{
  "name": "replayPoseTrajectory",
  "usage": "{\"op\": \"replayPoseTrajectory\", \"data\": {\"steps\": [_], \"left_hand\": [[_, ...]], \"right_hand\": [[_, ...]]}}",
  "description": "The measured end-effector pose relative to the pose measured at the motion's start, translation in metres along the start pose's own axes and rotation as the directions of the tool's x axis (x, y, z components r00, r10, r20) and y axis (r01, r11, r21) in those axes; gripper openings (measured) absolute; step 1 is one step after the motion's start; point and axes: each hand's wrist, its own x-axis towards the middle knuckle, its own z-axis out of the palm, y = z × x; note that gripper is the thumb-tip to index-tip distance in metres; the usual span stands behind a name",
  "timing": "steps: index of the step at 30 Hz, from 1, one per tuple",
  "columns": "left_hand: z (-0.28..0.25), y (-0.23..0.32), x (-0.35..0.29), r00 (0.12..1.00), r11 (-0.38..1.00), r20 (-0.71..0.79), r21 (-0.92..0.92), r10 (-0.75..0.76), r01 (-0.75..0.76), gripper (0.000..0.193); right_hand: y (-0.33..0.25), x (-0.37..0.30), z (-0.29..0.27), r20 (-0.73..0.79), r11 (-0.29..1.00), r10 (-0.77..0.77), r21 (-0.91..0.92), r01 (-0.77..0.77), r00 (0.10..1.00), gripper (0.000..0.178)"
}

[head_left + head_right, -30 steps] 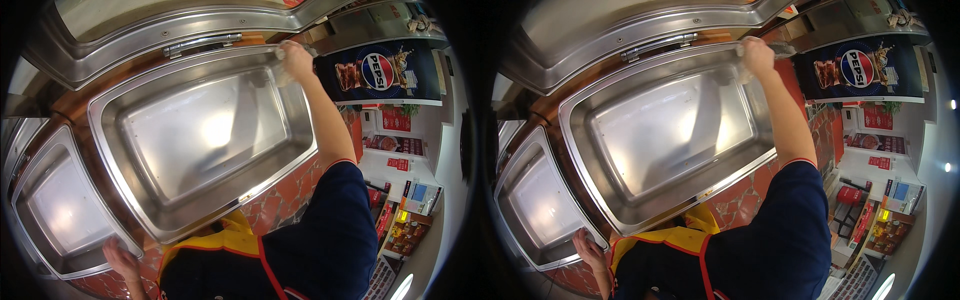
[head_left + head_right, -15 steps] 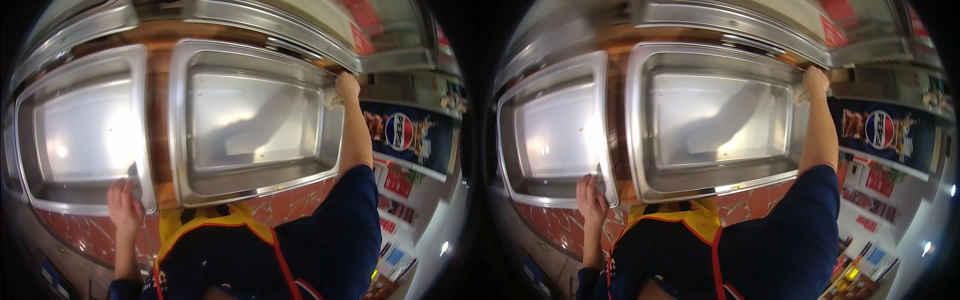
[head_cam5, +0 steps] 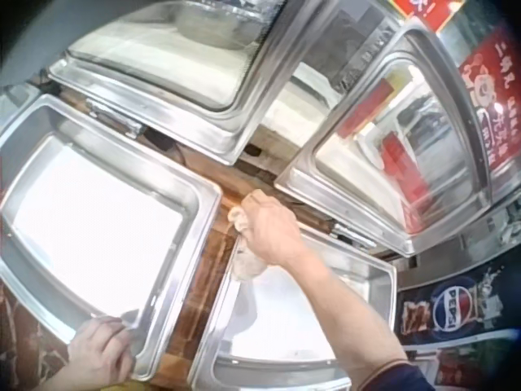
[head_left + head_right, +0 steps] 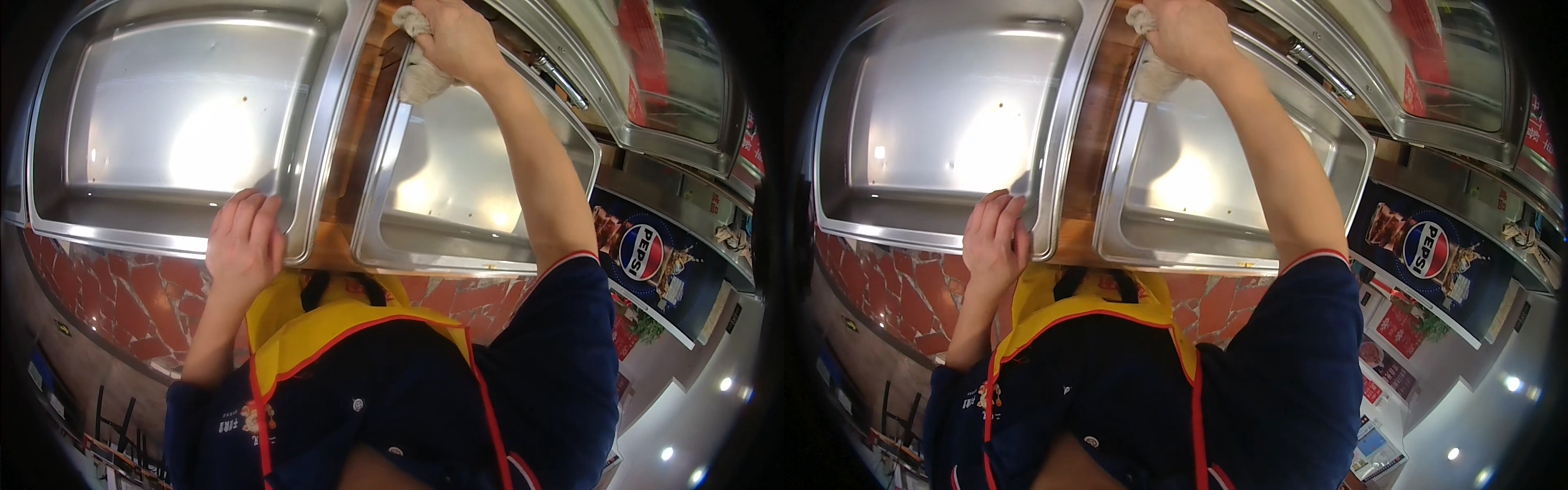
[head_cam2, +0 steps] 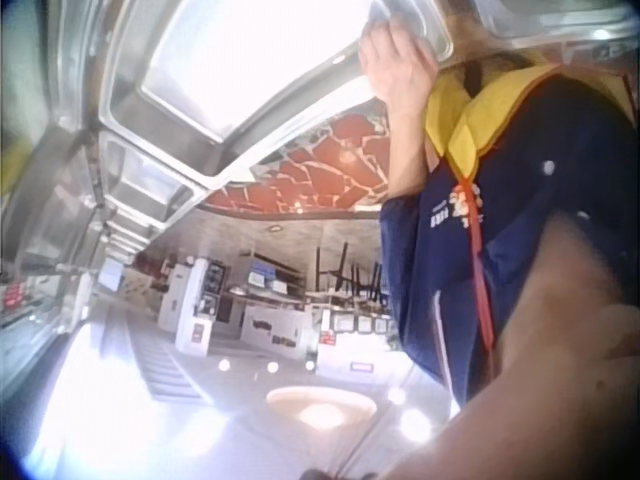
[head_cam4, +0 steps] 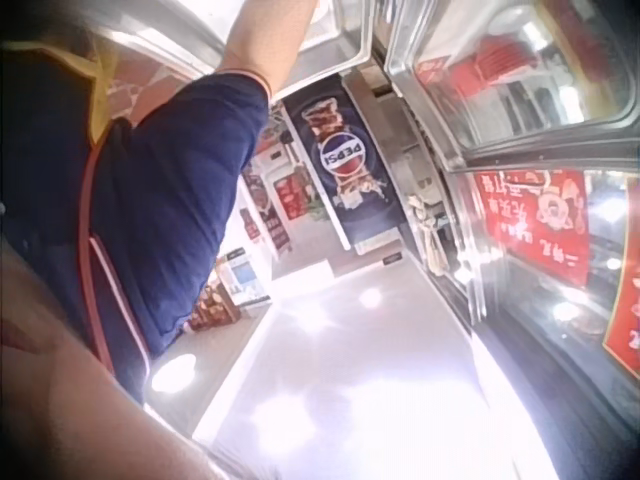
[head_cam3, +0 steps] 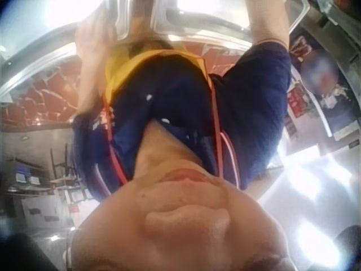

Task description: The person wipes the edges and surfaces of several stainless steel food trays on a buffet counter using a white cloth. The person moves along the counter, cleaning each tray in sequence.

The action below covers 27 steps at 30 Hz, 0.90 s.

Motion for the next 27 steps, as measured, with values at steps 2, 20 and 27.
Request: {"op": "replayPoseTrajectory", "data": {"steps": [2,20,27], "left_hand": [[0.001,0.002,0.000,1.000,1.000,-0.030,-0.024,-0.004,0.004,0.035],[0.008,0.000,-0.002,0.987,0.994,-0.155,-0.096,0.042,-0.058,0.031],[0.007,-0.001,0.001,0.970,0.972,-0.203,-0.160,0.136,-0.170,0.023]], "right_hand": [[-0.010,-0.021,0.006,0.099,0.994,0.023,0.104,-0.033,0.995,0.026],[-0.092,-0.081,-0.004,0.330,0.996,0.069,-0.081,-0.045,0.941,0.027],[-0.146,-0.116,-0.061,0.419,0.740,0.228,0.512,-0.436,0.879,0.023]]}}
